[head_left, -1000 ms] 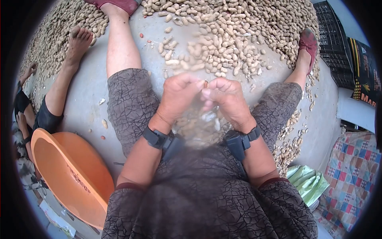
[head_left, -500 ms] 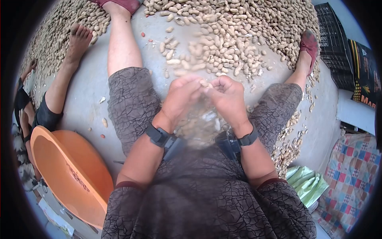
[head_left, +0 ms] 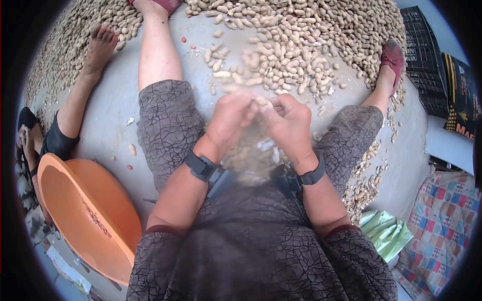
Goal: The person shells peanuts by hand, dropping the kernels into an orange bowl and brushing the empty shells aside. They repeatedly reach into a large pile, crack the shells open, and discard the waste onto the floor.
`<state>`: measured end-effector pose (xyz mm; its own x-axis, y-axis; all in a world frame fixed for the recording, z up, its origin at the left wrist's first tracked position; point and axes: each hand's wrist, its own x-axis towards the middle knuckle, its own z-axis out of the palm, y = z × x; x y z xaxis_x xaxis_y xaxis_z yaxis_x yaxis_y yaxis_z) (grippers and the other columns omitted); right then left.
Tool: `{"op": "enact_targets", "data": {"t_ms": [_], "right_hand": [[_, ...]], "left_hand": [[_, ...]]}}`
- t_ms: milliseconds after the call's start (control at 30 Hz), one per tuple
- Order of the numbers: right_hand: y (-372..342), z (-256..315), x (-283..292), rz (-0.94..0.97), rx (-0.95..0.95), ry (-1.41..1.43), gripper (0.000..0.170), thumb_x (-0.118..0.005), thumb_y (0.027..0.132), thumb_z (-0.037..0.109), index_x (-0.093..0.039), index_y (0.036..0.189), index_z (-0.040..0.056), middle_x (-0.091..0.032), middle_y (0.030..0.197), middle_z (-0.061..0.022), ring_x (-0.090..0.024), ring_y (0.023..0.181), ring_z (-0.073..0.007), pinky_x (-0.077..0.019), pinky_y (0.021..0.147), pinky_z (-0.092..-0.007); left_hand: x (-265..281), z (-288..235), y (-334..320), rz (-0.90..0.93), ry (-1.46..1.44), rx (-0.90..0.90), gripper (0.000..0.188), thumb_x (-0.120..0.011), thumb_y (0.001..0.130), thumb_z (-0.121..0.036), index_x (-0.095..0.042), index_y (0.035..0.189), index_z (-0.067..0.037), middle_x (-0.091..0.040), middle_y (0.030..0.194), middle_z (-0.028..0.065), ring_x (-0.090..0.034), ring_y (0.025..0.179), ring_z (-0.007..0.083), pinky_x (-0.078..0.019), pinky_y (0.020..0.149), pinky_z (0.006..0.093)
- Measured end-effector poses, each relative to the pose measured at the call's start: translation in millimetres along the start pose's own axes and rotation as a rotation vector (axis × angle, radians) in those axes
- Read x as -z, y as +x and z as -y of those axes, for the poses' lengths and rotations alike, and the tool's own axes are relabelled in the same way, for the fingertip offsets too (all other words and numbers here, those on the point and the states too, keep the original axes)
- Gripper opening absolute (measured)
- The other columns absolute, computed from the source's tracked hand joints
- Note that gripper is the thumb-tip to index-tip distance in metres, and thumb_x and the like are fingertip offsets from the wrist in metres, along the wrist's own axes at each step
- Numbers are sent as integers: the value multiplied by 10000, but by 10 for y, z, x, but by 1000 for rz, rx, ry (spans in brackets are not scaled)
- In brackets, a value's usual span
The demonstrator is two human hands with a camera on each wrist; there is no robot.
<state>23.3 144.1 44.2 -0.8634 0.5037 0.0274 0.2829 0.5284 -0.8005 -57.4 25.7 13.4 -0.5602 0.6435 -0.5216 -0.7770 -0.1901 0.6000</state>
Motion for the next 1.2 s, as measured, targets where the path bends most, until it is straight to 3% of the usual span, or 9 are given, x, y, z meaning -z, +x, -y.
{"op": "enact_targets", "data": {"t_ms": [167, 300, 367, 500, 567, 667, 933, 1167, 1200], "right_hand": [[58, -15, 54, 99, -270, 206, 138, -657, 796, 83, -627, 828, -48, -616, 659, -27, -539, 584, -55, -439, 522, -222], [31, -29, 52, 108, -92, 12, 138, -659, 794, 83, -623, 809, -50, -609, 649, -26, -524, 582, -51, -436, 522, -220], [14, -30, 55, 140, -71, -48, 129, -633, 735, 123, -604, 741, -3, -590, 646, -192, -593, 590, -340, -467, 558, -371], [8, -33, 142, 229, -62, 1, 134, -646, 724, 127, -621, 753, -1, -585, 628, -178, -599, 567, -300, -464, 542, -365], [26, -53, 206, 384, -145, 155, 108, -663, 794, 70, -645, 805, -36, -630, 664, -37, -548, 576, -60, -453, 511, -220], [95, 74, 396, 500, -370, 451, 61, -649, 797, 30, -650, 824, -25, -647, 701, -55, -594, 581, -93, -502, 527, -238], [106, 0, 387, 525, -491, 1104, 135, -580, 833, 6, -618, 947, -57, -650, 806, -133, -634, 664, -143, -565, 626, -318], [146, -45, 414, 399, -521, 1168, 171, -526, 848, 1, -581, 1001, -53, -650, 879, -161, -651, 714, -178, -573, 685, -306], [150, -33, 426, 396, -521, 1167, 171, -526, 848, 1, -581, 1001, -53, -650, 879, -161, -651, 714, -178, -573, 685, -306]], "left_hand": [[-61, -87, -44, -27, 129, -63, 211, -513, 938, -208, -600, 963, -17, -553, 711, -17, -428, 563, 39, -334, 491, 173], [-54, -82, -36, 42, 490, -160, 183, -613, 877, -206, -637, 896, -26, -583, 742, -33, -452, 623, 19, -364, 540, 173], [15, -81, -25, 73, 632, -203, 181, -637, 857, -202, -648, 872, -22, -593, 748, -39, -466, 649, 13, -376, 562, 174], [40, -166, -51, 193, 882, -99, 148, -630, 846, -144, -654, 834, 1, -593, 729, -48, -481, 672, 12, -394, 597, 180], [65, -137, -40, 254, 888, -108, 139, -623, 847, -131, -652, 832, 5, -587, 718, -50, -477, 662, 12, -392, 596, 181], [28, -140, -86, 278, 722, -173, 130, -604, 854, -123, -647, 830, -3, -574, 711, -51, -454, 637, 15, -369, 572, 186], [-13, -216, -217, 313, 176, -114, 105, -593, 841, -105, -631, 811, -11, -572, 699, -37, -391, 582, 15, -279, 527, 183], [63, -269, -265, 390, 316, -63, 169, -606, 838, -110, -654, 715, -4, -555, 608, -36, -401, 541, 8, -279, 485, 190], [47, -301, -263, 393, 516, -49, 169, -623, 835, -131, -672, 736, -3, -533, 580, -48, -399, 533, 4, -287, 472, 191]]}}
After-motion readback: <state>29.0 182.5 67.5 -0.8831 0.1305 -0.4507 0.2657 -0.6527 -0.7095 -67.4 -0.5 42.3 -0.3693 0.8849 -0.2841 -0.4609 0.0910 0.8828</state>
